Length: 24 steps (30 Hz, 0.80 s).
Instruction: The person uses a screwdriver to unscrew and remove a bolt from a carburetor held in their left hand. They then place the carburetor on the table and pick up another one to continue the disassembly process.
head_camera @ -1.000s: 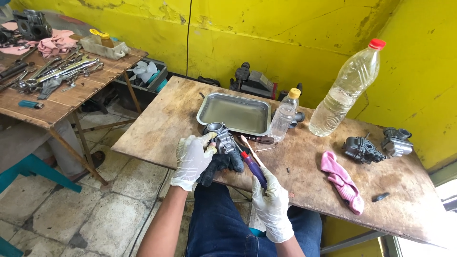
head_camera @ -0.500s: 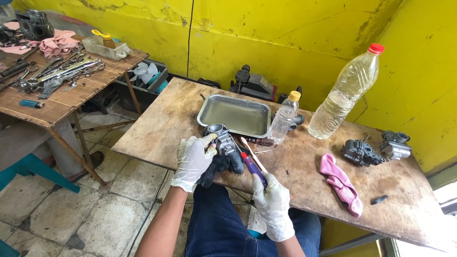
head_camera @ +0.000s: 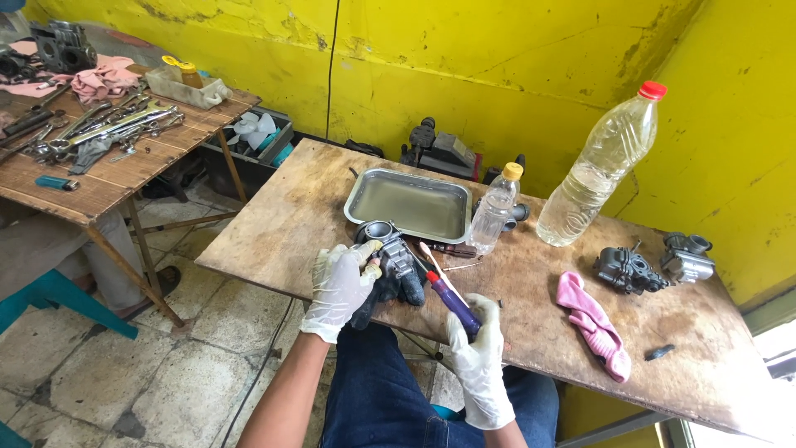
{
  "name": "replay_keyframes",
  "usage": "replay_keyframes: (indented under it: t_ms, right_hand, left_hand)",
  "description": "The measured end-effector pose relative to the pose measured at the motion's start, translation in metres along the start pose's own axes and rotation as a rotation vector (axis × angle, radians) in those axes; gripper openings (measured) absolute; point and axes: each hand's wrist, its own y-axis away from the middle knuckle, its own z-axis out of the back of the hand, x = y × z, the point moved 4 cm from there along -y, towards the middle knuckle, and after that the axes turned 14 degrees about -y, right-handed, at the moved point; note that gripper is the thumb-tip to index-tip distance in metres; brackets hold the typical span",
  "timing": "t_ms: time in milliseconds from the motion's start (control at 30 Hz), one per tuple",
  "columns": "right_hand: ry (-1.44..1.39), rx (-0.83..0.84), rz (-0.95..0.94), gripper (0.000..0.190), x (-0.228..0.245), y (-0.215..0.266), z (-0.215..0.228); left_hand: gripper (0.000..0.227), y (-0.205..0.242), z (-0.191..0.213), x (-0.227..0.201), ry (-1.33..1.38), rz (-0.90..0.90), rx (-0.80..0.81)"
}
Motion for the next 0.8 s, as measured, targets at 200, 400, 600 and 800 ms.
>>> replay_keyframes:
  t_ms: [200, 400, 600, 800]
  right_hand:
    - [0.154, -0.121, 0.176, 0.022, -0.055, -0.01, 0.015]
    - [0.192, -0.056, -0.109, 0.035, -0.011, 0.0, 0.0]
    - [0.288, 0.122, 0.63, 0.043, -0.024, -0.003, 0.002]
    - [0.785, 0.101, 0.827, 0.056, -0.052, -0.011, 0.014]
  left_hand:
    - [0.036, 0.006, 0.003, -0.005, -0.024, -0.041, -0.075]
    - [0.036, 0.009, 0.001, -0.008, -0.037, -0.017, -0.028]
    - [0.038, 0.012, 0.006, -0.011, -0.06, -0.07, -0.076]
    - [0.038, 0.014, 0.007, -0.012, -0.065, -0.103, -0.124]
